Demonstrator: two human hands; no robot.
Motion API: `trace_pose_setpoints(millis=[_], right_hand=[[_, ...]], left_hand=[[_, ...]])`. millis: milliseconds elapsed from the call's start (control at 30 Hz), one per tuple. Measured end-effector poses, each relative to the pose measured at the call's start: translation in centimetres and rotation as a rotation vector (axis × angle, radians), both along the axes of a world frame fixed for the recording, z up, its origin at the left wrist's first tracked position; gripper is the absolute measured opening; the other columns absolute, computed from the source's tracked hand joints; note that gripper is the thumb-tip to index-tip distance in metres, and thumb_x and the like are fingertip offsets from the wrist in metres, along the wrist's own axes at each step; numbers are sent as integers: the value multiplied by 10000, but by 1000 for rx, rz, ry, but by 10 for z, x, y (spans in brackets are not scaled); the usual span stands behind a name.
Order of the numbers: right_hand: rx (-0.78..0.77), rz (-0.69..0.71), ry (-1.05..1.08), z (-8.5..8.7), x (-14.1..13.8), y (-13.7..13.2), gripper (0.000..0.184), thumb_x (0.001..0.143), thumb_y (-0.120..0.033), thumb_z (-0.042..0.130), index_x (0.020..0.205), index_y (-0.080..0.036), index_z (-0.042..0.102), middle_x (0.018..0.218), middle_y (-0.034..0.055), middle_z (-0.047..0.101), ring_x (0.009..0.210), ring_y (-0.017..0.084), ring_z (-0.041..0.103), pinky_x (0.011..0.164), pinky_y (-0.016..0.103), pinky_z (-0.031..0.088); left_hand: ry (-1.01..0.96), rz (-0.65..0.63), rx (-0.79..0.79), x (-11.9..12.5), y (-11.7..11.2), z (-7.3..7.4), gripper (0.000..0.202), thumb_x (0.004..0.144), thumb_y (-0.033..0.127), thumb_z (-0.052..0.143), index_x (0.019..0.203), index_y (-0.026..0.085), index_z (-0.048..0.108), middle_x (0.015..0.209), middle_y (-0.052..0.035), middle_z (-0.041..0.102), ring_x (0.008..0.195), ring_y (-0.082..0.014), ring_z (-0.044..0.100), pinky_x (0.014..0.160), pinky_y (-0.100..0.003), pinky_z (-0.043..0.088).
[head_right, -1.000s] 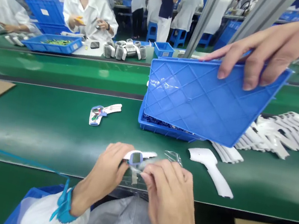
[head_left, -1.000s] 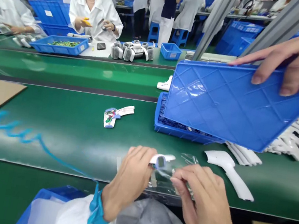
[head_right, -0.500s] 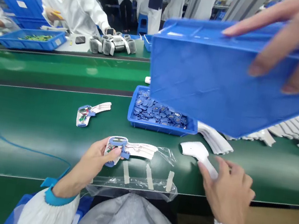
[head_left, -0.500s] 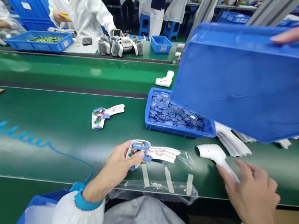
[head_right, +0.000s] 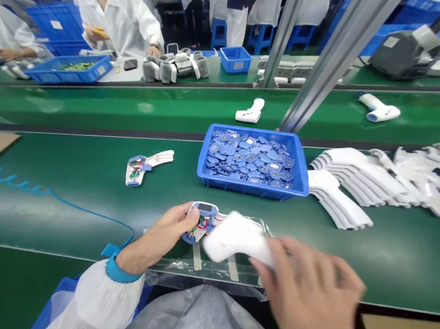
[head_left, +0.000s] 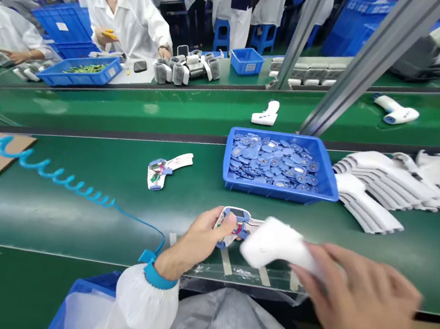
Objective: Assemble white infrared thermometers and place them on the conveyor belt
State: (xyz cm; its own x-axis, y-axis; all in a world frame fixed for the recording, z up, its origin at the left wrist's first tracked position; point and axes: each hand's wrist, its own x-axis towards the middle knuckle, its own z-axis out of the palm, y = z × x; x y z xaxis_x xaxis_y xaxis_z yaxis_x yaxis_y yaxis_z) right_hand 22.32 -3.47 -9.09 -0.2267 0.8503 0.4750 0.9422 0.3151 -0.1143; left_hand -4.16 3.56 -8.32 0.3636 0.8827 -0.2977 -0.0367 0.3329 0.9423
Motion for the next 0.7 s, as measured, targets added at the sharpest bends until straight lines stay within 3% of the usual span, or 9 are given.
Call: trace_pose_setpoints(millis=[100, 200, 300, 500, 567, 700], right_hand=[[127, 153, -214, 15, -39, 12, 264, 993, -304, 623, 1223, -177, 618, 1108, 106, 717, 965, 273, 649, 901, 479, 377], [147, 191, -224, 18, -44, 17, 254, 1021, -318, 575, 1216, -157, 602, 1099, 120, 717, 950, 264, 646, 898, 471, 378], [164, 181, -202, 9, -33, 15, 246, 1046, -361, 517, 1165, -167, 611, 1036, 128, 717, 905, 269, 634, 853, 459, 373], [79, 255, -295, -25, -36, 22, 240, 1059, -322, 475, 1148, -165, 634, 1070, 100, 714, 903, 247, 608, 867, 453, 366], [67, 215, -234, -24, -48, 30, 234, 1059, -309, 470, 1128, -175, 649, 1078, 96, 706, 915, 250, 599, 843, 433, 358], [66, 226, 67, -4, -88, 52, 111, 1012, -283, 584, 1019, -198, 655, 946, 49, 684, 814, 204, 562, 737, 351, 335]], left_hand=[[-64, -28, -3, 0, -2, -2, 541, 879, 621, 691, 1155, 156, 697, 1082, -88, 700, 921, -197, 609, 761, -272, 458], [-133, -42, -31, -3, -4, -6, 583, 858, 597, 731, 1232, 152, 676, 1117, -93, 700, 940, -202, 619, 778, -273, 472], [-165, -2, -47, -9, -2, -12, 548, 873, 555, 736, 1236, 149, 677, 1121, -94, 700, 983, -205, 623, 850, -289, 473], [-204, 186, -84, -12, 3, -17, 580, 705, 339, 911, 1202, 165, 667, 1154, -91, 697, 1071, -231, 628, 970, -347, 461], [-199, 244, -99, -9, 4, -15, 585, 679, 276, 911, 1194, 164, 659, 1165, -93, 694, 1075, -235, 628, 988, -364, 458], [-193, 290, -118, -4, 3, -9, 596, 607, 90, 823, 1166, 168, 632, 1064, -57, 691, 965, -204, 622, 929, -350, 472]])
